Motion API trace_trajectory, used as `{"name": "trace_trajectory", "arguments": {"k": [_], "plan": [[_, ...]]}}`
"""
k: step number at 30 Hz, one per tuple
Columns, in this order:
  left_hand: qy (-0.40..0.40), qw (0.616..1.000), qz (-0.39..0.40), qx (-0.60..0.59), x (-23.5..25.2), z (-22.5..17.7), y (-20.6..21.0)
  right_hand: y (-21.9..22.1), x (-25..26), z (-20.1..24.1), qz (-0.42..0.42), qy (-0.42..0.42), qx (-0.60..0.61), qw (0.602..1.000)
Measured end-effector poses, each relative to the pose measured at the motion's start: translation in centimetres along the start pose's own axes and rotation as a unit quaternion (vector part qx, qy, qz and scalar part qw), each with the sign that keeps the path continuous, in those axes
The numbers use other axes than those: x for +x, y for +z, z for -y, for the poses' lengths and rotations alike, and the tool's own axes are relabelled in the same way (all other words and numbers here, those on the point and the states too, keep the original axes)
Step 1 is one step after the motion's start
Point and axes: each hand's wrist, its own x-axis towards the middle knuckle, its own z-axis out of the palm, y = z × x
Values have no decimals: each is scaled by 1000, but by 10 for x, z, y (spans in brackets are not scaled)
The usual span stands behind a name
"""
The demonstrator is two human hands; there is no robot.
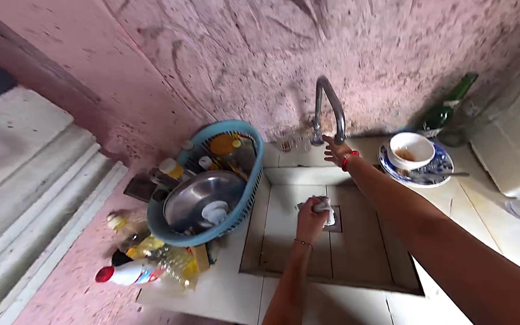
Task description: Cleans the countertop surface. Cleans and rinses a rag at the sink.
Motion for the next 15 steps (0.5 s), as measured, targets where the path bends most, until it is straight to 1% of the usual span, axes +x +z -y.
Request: {"name": "trace_trajectory", "arguments": {"k": [1,2,4,6,8,10,12,13,15], "plan": [[-3,999,14,34,10,-8,0,7,20,3,19,10,33,999],[-12,998,28,52,20,-15,-1,16,29,7,22,15,58,998],[-13,997,47,54,40,-25,1,36,14,25,-7,35,37,999],[-4,997,72,41,63,-29,10,45,11,33,-50,36,-46,997],[11,994,94,49,85,-29,28,49,5,36,-74,21,-144,987],[34,989,115,91,101,-34,43,53,-10,45,-85,14,-212,973],[48,975,130,172,110,-46,51,53,-24,59,-79,8,-262,962],[40,969,134,204,113,-53,55,51,-29,63,-76,10,-286,955],[-7,961,155,231,120,-64,59,49,-34,67,-77,15,-315,946]]}}
